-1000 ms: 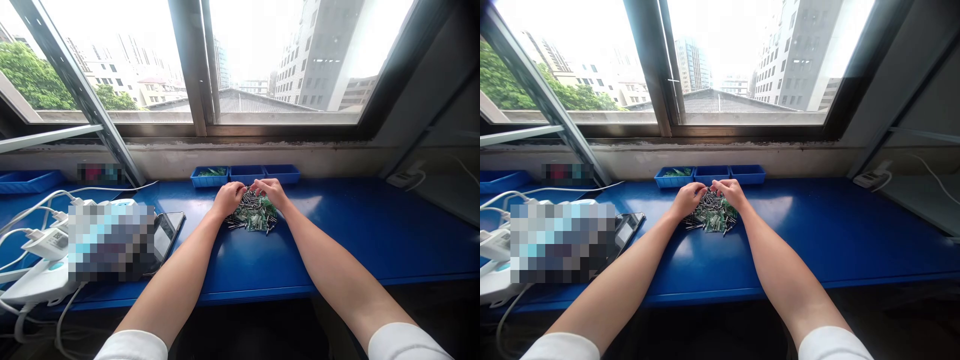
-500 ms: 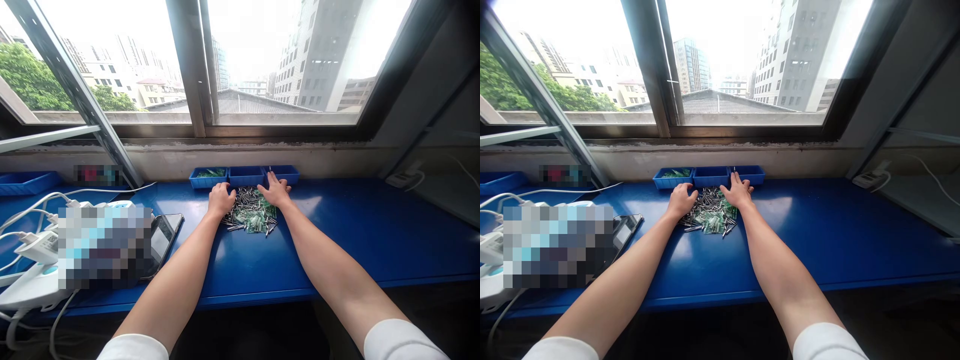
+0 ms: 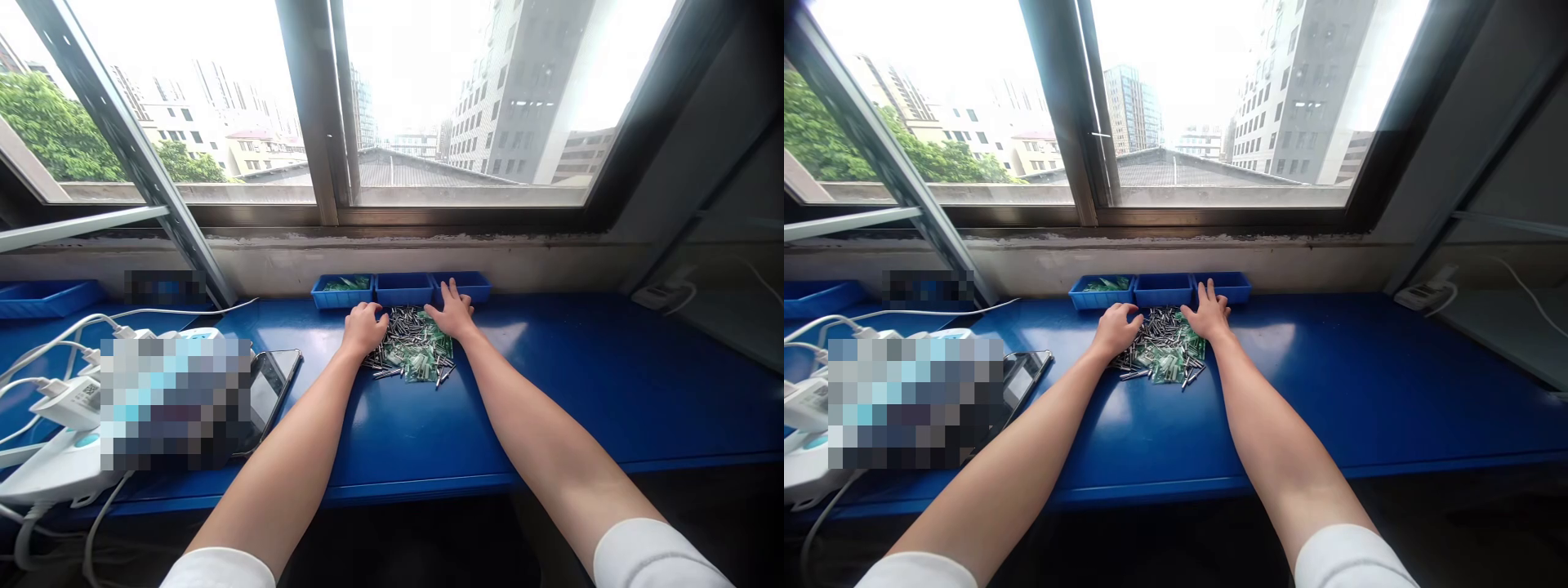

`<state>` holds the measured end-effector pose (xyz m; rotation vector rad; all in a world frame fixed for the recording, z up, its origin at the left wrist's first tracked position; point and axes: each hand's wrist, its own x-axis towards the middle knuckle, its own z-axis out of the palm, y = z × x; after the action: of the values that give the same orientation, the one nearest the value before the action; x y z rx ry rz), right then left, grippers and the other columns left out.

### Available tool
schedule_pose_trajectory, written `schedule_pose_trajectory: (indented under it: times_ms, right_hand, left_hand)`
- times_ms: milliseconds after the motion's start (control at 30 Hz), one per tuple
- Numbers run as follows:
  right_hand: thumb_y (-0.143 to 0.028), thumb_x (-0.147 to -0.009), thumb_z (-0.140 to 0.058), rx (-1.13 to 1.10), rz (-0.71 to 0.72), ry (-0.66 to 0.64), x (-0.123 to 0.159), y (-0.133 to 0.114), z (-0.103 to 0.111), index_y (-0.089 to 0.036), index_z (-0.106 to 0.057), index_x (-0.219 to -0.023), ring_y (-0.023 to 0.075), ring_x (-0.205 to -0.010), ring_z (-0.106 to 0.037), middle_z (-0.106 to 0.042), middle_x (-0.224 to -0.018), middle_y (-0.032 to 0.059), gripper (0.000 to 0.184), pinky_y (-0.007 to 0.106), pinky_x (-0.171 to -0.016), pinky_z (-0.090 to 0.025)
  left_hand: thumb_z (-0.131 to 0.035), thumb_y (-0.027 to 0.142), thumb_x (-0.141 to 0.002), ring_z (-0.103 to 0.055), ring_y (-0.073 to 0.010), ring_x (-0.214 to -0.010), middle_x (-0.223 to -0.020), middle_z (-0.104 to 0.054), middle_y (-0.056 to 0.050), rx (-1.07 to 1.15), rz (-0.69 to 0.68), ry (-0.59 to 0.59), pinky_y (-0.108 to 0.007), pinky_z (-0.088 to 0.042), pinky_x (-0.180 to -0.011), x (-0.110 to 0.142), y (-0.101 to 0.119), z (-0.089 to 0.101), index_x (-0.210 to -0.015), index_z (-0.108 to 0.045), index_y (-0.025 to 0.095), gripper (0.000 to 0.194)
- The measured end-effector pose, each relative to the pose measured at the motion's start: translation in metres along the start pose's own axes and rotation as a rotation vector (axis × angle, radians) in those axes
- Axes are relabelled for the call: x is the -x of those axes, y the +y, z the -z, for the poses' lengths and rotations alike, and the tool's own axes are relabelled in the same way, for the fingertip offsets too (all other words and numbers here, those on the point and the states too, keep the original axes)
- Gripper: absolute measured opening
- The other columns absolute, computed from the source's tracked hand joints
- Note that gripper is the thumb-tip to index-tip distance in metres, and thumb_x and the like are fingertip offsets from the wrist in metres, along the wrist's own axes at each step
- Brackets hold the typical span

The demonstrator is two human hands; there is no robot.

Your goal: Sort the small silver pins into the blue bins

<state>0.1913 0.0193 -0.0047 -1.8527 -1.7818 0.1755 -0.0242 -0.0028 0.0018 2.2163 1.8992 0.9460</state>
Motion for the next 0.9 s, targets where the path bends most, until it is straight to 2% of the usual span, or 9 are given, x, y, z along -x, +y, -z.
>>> schedule_pose_trajectory:
  times_ms: [67, 133, 200, 267, 400, 600, 700, 833, 900]
  right_hand:
    - [-0.053, -0.080, -0.046, -0.034, 0.026, 0.083, 0.002, -0.002, 0.000, -0.021, -0.031, -0.144, 0.0346, -0.123, -0.032, -0.019, -0.155, 0.0075, 0.073, 0.049, -0.097, -0.033]
    - [-0.048, -0.081, -0.048, -0.070, 0.077, 0.155, 0.004, -0.006, 0.000, -0.017, -0.044, -0.136, 0.0328, -0.121, -0.034, -0.035, -0.146, 0.0111, 0.063, 0.047, -0.098, -0.033]
    - [-0.043, -0.080, -0.050, -0.106, 0.155, 0.163, 0.007, -0.011, 0.000, -0.017, -0.057, -0.122, 0.0303, -0.116, -0.039, -0.051, -0.129, 0.0122, 0.049, 0.044, -0.097, -0.035]
    - [-0.040, -0.080, -0.052, -0.136, 0.238, 0.114, 0.011, -0.016, -0.001, -0.018, -0.064, -0.109, 0.0278, -0.110, -0.043, -0.058, -0.114, 0.0111, 0.038, 0.041, -0.095, -0.037]
    - [-0.037, -0.079, -0.055, -0.149, 0.340, 0.036, 0.018, -0.023, -0.004, -0.019, -0.067, -0.102, 0.0257, -0.105, -0.046, -0.060, -0.106, 0.0092, 0.032, 0.040, -0.093, -0.038]
    - [-0.035, -0.080, -0.056, -0.185, 0.357, 0.033, 0.021, -0.026, -0.002, -0.018, -0.068, -0.100, 0.0246, -0.102, -0.048, -0.062, -0.104, 0.0086, 0.029, 0.040, -0.093, -0.038]
    - [-0.035, -0.080, -0.058, -0.237, 0.409, 0.019, 0.024, -0.030, 0.002, -0.018, -0.068, -0.099, 0.0231, -0.099, -0.050, -0.065, -0.101, 0.0077, 0.027, 0.038, -0.092, -0.039]
    - [-0.034, -0.080, -0.060, -0.326, 0.539, -0.037, 0.029, -0.036, 0.005, -0.019, -0.069, -0.095, 0.0200, -0.090, -0.054, -0.069, -0.092, 0.0054, 0.023, 0.033, -0.084, -0.043]
    - [-0.032, -0.082, -0.058, -0.352, 0.560, -0.048, 0.030, -0.040, 0.005, -0.020, -0.070, -0.090, 0.0184, -0.083, -0.056, -0.069, -0.087, 0.0045, 0.019, 0.032, -0.078, -0.045]
  left_hand:
    - [-0.049, 0.039, -0.083, -0.057, -0.0264, -0.106, -0.109, -0.064, -0.009, -0.020, -0.021, -0.037, -0.037, -0.043, -0.092, 0.000, 0.000, 0.000, -0.101, -0.069, 0.019, 0.034]
    - [-0.051, 0.043, -0.082, -0.058, -0.0265, -0.103, -0.105, -0.065, -0.008, -0.032, -0.048, -0.069, -0.038, -0.043, -0.092, 0.000, -0.001, 0.000, -0.094, -0.072, 0.021, 0.033]
    - [-0.053, 0.043, -0.080, -0.059, -0.0261, -0.101, -0.102, -0.066, -0.007, -0.018, -0.076, -0.083, -0.038, -0.043, -0.090, 0.001, -0.001, 0.000, -0.089, -0.074, 0.023, 0.031]
    - [-0.055, 0.041, -0.079, -0.060, -0.0249, -0.098, -0.099, -0.067, -0.006, 0.018, -0.100, -0.070, -0.036, -0.044, -0.089, 0.001, -0.001, 0.000, -0.084, -0.075, 0.024, 0.027]
    - [-0.058, 0.038, -0.078, -0.062, -0.0225, -0.092, -0.093, -0.068, -0.004, 0.078, -0.123, -0.032, -0.033, -0.046, -0.086, 0.001, -0.001, 0.000, -0.079, -0.076, 0.024, 0.023]
    - [-0.057, 0.035, -0.079, -0.063, -0.0210, -0.085, -0.087, -0.068, -0.004, 0.170, -0.112, -0.005, -0.032, -0.047, -0.083, 0.000, 0.001, 0.000, -0.075, -0.073, 0.021, 0.021]
    - [-0.054, 0.034, -0.082, -0.062, -0.0204, -0.083, -0.085, -0.067, -0.004, 0.219, -0.112, 0.040, -0.033, -0.046, -0.082, -0.001, 0.004, 0.002, -0.076, -0.069, 0.020, 0.022]
    - [-0.049, 0.034, -0.086, -0.060, -0.0184, -0.081, -0.085, -0.066, -0.005, 0.327, -0.096, 0.136, -0.030, -0.046, -0.079, -0.001, 0.011, 0.007, -0.078, -0.064, 0.018, 0.024]
    - [-0.049, 0.036, -0.086, -0.060, -0.0177, -0.080, -0.085, -0.067, -0.005, 0.384, -0.068, 0.152, -0.029, -0.046, -0.077, 0.000, 0.014, 0.009, -0.079, -0.063, 0.017, 0.024]
